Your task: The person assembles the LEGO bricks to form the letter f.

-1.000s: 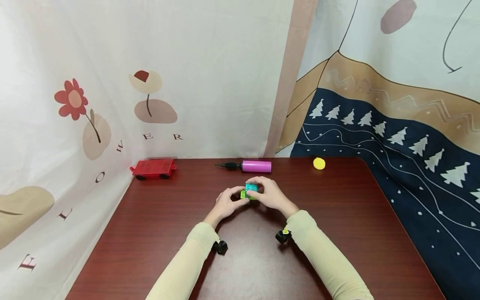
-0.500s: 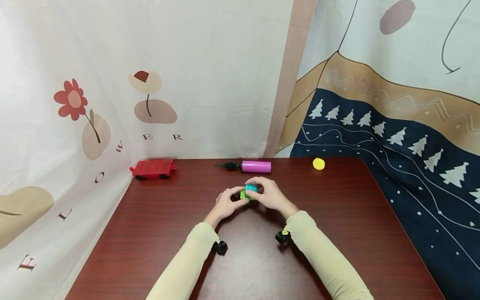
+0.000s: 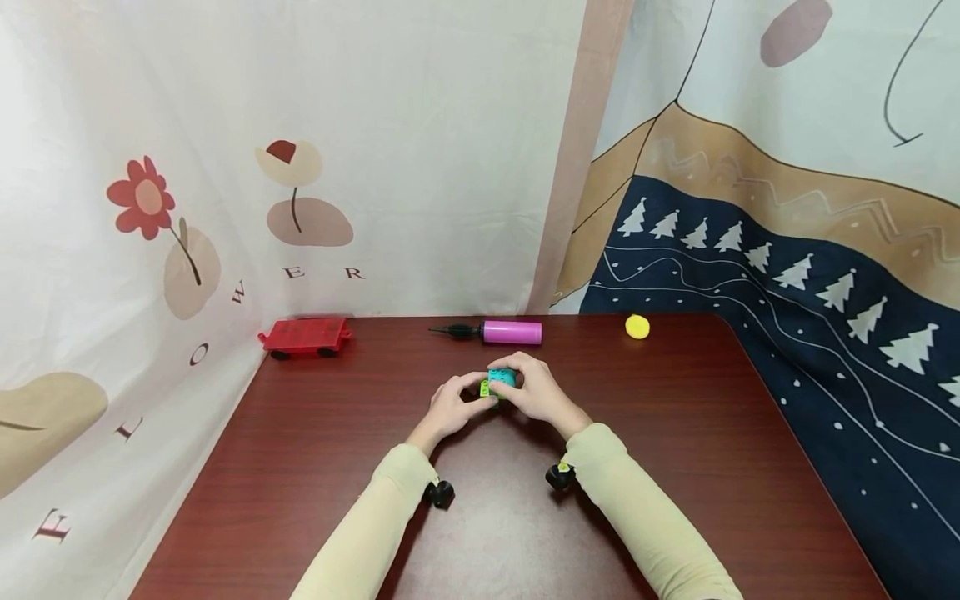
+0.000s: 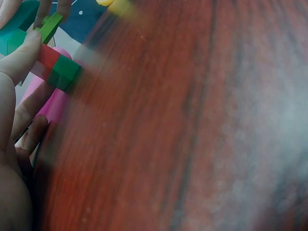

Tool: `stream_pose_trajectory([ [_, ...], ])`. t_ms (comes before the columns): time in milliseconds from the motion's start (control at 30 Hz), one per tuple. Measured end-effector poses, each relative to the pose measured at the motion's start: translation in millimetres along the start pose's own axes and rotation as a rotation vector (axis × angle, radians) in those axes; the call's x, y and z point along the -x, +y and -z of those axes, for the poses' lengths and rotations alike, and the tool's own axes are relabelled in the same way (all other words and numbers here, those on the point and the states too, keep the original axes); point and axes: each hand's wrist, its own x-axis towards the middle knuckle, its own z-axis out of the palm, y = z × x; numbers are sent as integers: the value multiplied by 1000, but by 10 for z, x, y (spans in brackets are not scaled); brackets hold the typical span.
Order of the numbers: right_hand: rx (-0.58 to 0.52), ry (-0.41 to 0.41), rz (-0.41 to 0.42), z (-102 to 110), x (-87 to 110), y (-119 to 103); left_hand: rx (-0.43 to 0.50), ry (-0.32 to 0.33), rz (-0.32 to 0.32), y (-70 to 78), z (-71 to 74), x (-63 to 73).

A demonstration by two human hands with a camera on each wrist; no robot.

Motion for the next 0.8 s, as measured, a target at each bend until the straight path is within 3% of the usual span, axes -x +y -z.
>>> stream_pose_trajectory([
  [600, 48, 22, 68, -28, 0, 30, 5, 7, 2, 3, -1, 1],
  [800, 60, 23, 14, -32, 0, -26, 8, 4, -8, 11, 7, 3],
])
